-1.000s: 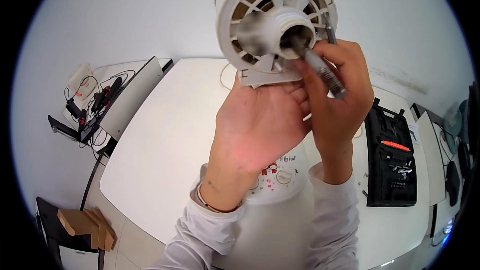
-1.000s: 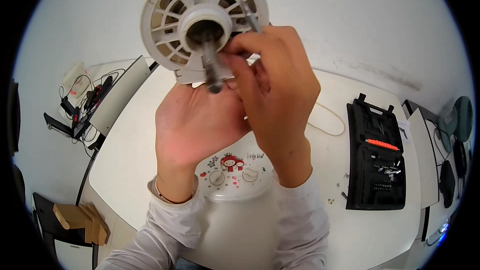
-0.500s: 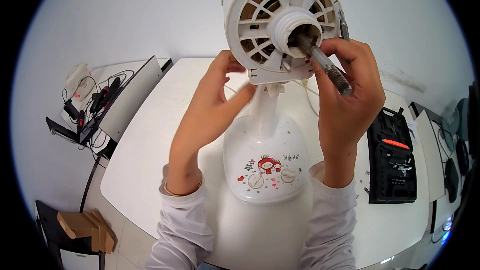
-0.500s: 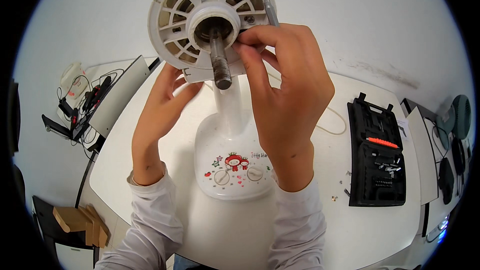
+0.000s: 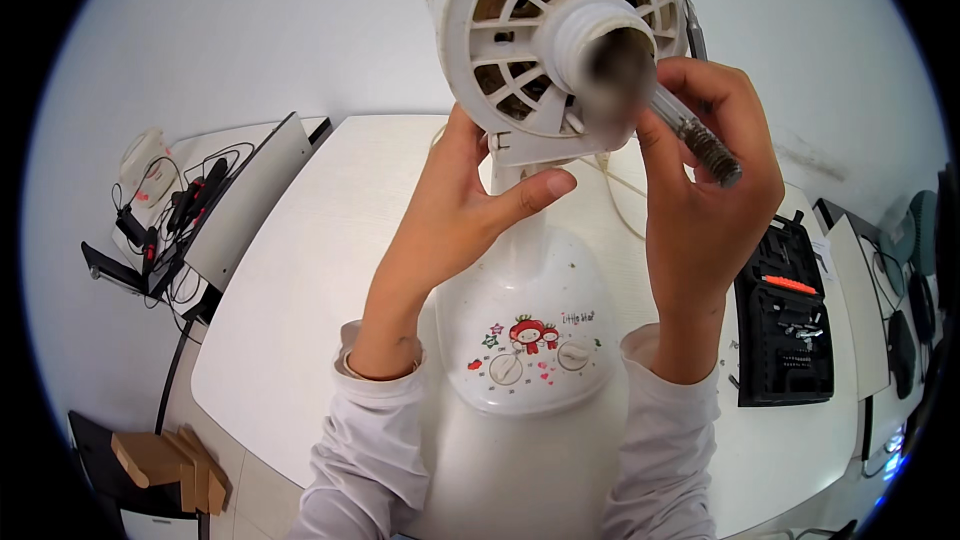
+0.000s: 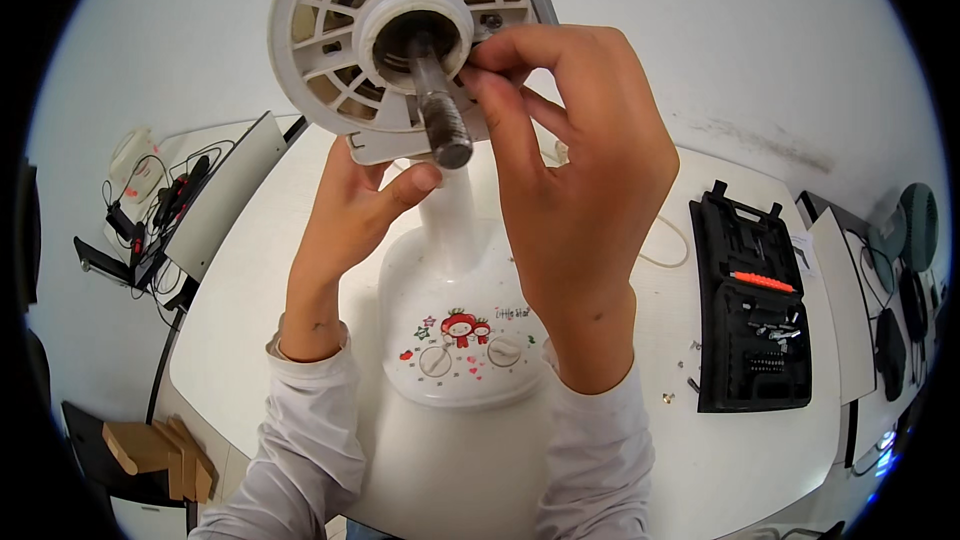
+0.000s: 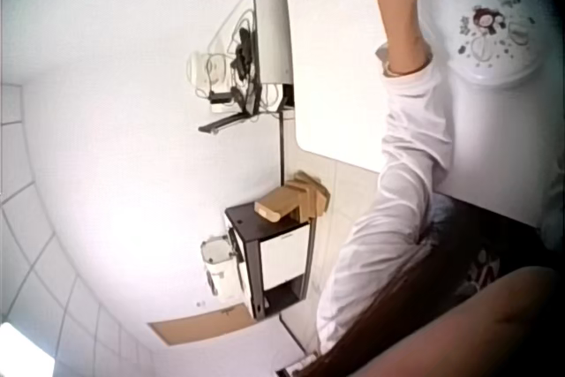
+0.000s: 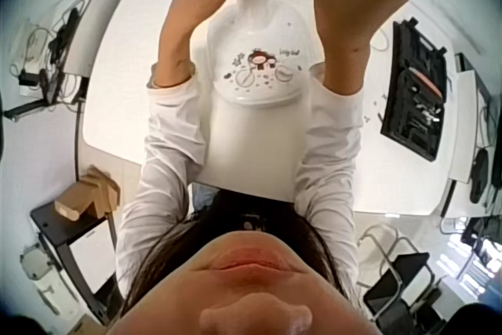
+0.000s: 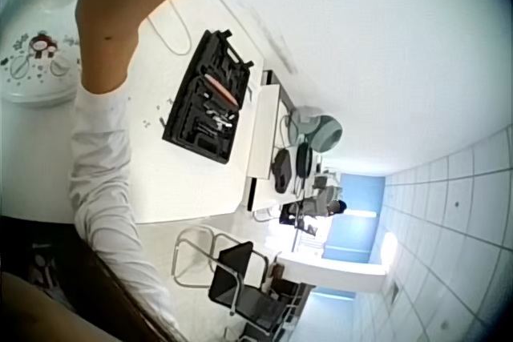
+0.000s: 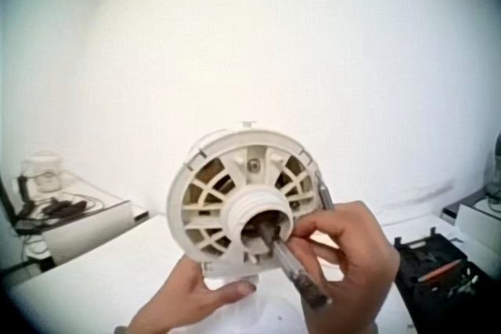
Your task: The person uses a screwdriver to remove screws from the back of a white fan motor housing. They repeatedly loosen and remove screws, rotate the housing, and inspect the internal components while working at a white table.
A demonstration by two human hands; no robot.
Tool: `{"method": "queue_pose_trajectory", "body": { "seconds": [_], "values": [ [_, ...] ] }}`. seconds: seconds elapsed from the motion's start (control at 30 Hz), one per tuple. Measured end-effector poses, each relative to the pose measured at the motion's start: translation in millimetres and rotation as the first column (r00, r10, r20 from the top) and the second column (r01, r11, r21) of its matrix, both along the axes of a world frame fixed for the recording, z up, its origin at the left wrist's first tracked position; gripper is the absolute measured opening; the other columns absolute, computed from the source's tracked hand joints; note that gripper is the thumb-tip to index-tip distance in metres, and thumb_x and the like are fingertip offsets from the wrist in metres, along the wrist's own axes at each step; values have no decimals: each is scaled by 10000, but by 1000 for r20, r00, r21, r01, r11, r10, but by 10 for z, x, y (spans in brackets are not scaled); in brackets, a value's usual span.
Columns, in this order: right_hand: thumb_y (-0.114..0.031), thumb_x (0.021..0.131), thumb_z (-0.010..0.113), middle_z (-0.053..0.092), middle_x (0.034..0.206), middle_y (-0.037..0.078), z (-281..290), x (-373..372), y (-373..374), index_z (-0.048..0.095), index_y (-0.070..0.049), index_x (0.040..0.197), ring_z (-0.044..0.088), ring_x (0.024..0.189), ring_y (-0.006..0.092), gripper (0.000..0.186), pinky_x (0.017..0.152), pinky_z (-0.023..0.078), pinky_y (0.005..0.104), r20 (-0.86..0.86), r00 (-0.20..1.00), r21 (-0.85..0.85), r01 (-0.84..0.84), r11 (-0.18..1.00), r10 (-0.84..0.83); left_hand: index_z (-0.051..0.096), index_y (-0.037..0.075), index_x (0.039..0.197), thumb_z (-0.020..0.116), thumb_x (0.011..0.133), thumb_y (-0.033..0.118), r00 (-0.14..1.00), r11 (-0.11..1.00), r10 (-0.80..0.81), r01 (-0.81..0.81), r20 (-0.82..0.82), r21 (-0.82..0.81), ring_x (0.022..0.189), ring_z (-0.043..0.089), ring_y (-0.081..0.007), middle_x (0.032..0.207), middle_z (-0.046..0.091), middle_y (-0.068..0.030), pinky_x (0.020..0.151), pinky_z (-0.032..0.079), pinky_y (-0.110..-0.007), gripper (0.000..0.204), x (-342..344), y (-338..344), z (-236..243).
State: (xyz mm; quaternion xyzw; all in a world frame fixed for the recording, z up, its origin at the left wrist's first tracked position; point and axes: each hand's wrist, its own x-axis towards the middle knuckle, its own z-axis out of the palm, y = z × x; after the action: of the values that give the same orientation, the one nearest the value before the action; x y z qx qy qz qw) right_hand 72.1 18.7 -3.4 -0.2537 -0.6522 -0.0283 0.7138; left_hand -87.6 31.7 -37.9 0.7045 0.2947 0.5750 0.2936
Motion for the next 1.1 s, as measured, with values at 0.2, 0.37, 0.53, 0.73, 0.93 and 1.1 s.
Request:
{"method": "queue_pose_trajectory", "body": {
  "seconds": [0.2,0.37,0.53,0.73,0.93,1.1],
  "values": [
    [83,792,655,607,898,16,-5,67,40,614,-2,956,580,802,70,189,660,472,184,73,997,48,-4,999,0,528,-9,1179,777,747,135,994,994,103,-101,-25,51,1054,586,-204,1106,641,-119,942,437,-352,519,51,25,-12],
    [89,795,649,598,915,21,-35,73,77,607,4,965,588,820,78,194,672,480,186,65,997,59,-47,997,43,577,-14,1112,772,748,107,992,990,125,-123,-30,68,972,623,-206,1028,678,-107,923,447,-345,430,65,10,-1],
    [76,811,646,599,917,23,-22,67,54,605,4,980,601,834,94,188,705,511,206,77,997,41,-16,999,13,572,-5,1124,781,748,114,986,983,168,-165,-20,78,934,633,-200,1007,680,-105,905,453,-335,447,80,55,-62],
    [47,834,650,626,919,34,-10,6,48,600,-4,964,630,912,129,149,730,543,232,17,1000,88,-7,996,6,550,-10,1148,651,893,273,984,992,71,-87,163,88,894,616,-159,973,672,-82,755,466,-292,394,201,-46,-67],
    [38,840,659,627,917,53,12,80,-26,580,8,946,638,961,159,136,744,563,251,-28,997,90,68,994,-65,479,-19,1268,524,962,369,983,995,-94,100,160,-29,981,605,-160,1093,629,-99,802,487,-280,497,149,-49,-33],
    [112,779,647,602,843,87,23,-4,-62,595,34,912,649,827,200,163,723,604,280,-67,998,195,6,981,7,433,-23,1313,603,932,255,919,959,-254,280,300,-45,1116,533,-156,1213,560,-100,918,439,-291,501,174,-43,-58]
  ]
}}
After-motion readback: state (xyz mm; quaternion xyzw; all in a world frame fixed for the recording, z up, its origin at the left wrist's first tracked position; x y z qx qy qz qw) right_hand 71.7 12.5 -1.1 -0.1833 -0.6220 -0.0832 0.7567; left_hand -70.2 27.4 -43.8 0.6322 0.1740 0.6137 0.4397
